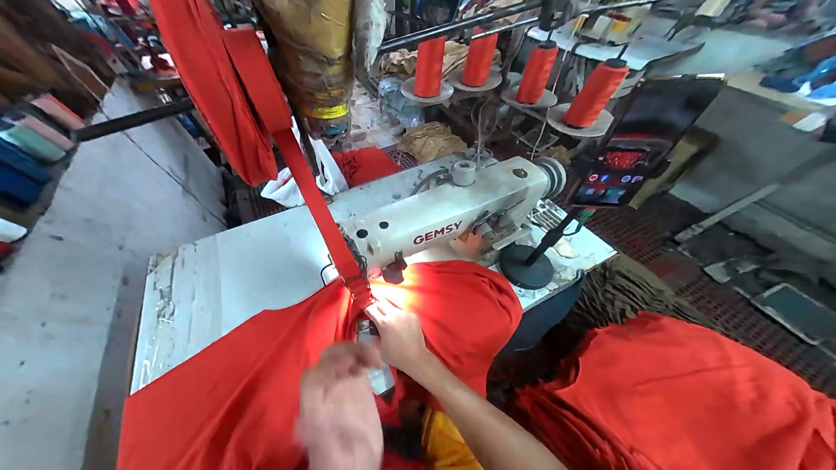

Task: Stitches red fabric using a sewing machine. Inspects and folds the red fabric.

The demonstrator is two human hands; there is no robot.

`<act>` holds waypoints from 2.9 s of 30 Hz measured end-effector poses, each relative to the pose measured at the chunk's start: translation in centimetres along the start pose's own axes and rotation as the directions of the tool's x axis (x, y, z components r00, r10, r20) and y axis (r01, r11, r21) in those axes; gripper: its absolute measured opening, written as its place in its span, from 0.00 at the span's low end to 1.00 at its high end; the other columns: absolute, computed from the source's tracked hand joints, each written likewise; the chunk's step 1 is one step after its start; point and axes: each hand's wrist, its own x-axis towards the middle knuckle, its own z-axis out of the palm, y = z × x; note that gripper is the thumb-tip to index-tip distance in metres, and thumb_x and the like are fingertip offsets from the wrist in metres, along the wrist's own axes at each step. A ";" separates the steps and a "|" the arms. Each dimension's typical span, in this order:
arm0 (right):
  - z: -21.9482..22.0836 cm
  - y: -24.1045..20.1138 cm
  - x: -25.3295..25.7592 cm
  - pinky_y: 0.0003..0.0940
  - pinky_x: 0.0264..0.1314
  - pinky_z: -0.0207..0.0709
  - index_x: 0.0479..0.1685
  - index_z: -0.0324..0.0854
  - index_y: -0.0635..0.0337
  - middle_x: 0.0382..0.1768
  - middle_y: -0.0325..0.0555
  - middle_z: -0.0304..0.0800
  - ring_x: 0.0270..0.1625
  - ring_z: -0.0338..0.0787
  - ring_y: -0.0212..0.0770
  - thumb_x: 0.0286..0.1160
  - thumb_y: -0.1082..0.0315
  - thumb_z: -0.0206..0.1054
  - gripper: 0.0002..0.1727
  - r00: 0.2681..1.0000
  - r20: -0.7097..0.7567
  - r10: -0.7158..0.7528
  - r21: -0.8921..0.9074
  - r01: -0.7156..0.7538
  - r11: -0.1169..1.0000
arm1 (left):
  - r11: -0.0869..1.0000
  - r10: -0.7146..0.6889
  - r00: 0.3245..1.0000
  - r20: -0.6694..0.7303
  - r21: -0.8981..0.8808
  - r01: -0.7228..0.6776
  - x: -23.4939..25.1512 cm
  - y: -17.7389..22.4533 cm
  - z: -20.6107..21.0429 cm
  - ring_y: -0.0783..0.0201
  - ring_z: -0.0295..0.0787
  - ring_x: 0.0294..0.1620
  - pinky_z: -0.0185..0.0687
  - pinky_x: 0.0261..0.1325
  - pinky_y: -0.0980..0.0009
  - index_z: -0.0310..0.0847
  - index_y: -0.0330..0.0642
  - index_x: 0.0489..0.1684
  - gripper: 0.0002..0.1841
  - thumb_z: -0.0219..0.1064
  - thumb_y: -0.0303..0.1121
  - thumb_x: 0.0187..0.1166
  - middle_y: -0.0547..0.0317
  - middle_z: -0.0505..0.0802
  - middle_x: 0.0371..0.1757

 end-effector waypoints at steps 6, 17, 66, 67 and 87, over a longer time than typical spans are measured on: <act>-0.8 1.8 0.6 0.55 0.49 0.87 0.62 0.90 0.47 0.58 0.47 0.94 0.56 0.94 0.52 0.71 0.65 0.67 0.19 0.992 0.013 -0.122 0.085 0.120 0.989 | 0.754 -0.217 0.913 -0.346 0.534 0.382 1.0 -11.7 -7.6 0.71 0.85 0.36 0.85 0.43 0.72 0.72 0.26 0.67 0.17 0.50 0.32 0.92 0.56 0.89 0.42; -0.9 3.5 -0.1 0.50 0.36 0.87 0.64 0.91 0.41 0.44 0.45 0.96 0.41 0.95 0.49 0.69 0.70 0.67 0.23 0.962 -0.041 -0.271 -0.020 0.270 0.963 | -0.039 -0.226 0.970 0.094 0.994 -0.105 -1.0 -12.6 -8.5 0.44 0.84 0.67 0.77 0.71 0.48 0.90 0.48 0.63 0.19 0.58 0.34 0.80 0.47 0.90 0.63; -0.7 1.3 0.5 0.55 0.40 0.88 0.66 0.89 0.49 0.52 0.45 0.96 0.47 0.96 0.51 0.64 0.67 0.71 0.25 0.978 0.033 -0.206 -0.094 0.208 0.974 | 0.012 -0.509 0.845 0.163 0.983 -0.182 2.8 -11.1 -9.7 0.45 0.64 0.88 0.45 0.85 0.33 0.88 0.61 0.63 0.19 0.68 0.43 0.72 0.51 0.77 0.83; -0.8 1.6 1.0 0.56 0.42 0.87 0.63 0.90 0.50 0.52 0.46 0.97 0.48 0.96 0.52 0.66 0.66 0.70 0.22 0.971 0.025 -0.237 -0.087 0.239 0.967 | 0.010 -0.462 0.869 0.176 0.981 -0.194 2.9 -11.4 -9.7 0.44 0.68 0.86 0.49 0.84 0.32 0.89 0.61 0.61 0.18 0.68 0.42 0.72 0.50 0.80 0.80; -0.3 2.3 1.0 0.50 0.33 0.87 0.52 0.92 0.47 0.39 0.40 0.96 0.39 0.95 0.45 0.66 0.68 0.72 0.15 0.969 -0.086 -0.233 -0.153 0.219 0.964 | -0.024 -0.192 0.967 0.167 0.984 -0.175 2.7 -13.9 -9.2 0.34 0.84 0.64 0.71 0.63 0.31 0.94 0.48 0.49 0.12 0.66 0.34 0.74 0.40 0.91 0.57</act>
